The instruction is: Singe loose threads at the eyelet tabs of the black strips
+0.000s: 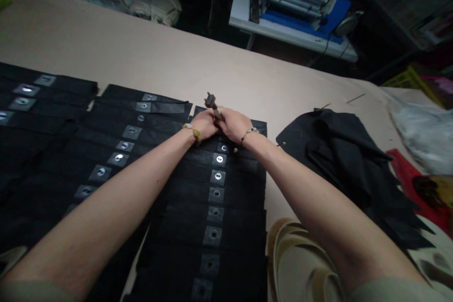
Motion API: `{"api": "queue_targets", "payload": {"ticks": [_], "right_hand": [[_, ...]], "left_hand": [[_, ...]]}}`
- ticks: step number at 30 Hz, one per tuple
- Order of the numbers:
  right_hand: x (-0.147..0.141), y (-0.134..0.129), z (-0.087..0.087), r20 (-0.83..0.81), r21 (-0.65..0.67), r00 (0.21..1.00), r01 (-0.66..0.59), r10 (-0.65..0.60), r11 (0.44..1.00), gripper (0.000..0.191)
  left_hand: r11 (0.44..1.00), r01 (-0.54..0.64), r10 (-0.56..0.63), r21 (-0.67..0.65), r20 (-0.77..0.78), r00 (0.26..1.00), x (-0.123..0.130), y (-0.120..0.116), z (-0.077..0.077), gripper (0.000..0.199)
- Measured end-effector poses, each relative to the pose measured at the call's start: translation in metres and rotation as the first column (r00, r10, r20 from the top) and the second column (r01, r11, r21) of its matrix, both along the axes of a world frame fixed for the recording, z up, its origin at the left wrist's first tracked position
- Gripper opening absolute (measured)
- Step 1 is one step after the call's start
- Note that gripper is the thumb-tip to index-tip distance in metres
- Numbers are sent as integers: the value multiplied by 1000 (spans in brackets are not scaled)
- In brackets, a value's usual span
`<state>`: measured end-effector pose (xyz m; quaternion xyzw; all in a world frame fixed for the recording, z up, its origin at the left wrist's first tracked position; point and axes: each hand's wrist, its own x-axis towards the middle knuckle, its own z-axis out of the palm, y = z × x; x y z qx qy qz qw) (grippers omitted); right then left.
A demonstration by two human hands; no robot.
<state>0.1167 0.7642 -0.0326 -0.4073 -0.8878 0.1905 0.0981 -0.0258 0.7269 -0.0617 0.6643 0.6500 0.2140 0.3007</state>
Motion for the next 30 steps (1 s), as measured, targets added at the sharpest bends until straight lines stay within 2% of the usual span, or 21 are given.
{"api": "queue_targets", "payload": {"ticks": [3,6,8,11,13,15,17,20,23,26,30], "right_hand": [[-3,-5,-5,5,50,1000,-8,8,999,20],[7,-8,-14,-98,66,992,85,-79,994,12],[17,-7,-14,-206,8,964,175,-170,985,13],[26,-4,-3,-370,-111,889,246,-270,963,18],[26,-4,7,-481,-112,829,265,-286,958,20],[24,-7,8,-542,-85,793,278,-278,957,22],[26,-10,-1,-518,-83,805,290,-290,953,24],[36,-8,-23,-451,-132,822,326,-349,936,25],[45,4,-37,-549,-191,739,343,-390,920,28],[46,17,-42,-649,-263,635,332,-420,906,31],[45,23,-48,-668,-279,615,316,-420,907,30]], "left_hand": [[1000,24,-25,-5,-44,999,1,0,2,22],[1000,-16,15,13,35,999,-1,-2,1,34],[999,-35,32,27,109,993,-1,-2,-2,41],[998,-44,36,38,179,983,-1,-3,-5,43],[998,-48,37,51,205,978,0,-3,-7,44],[996,-51,33,73,222,975,0,-4,-7,42],[995,-60,40,80,230,972,-1,-4,-6,38],[995,-76,61,69,195,979,0,-4,-4,30],[992,-79,70,98,90,994,7,-3,-3,23],[984,-148,150,99,-7,989,18,0,-1,24],[968,-246,248,41,-64,967,30,4,4,26]]}}
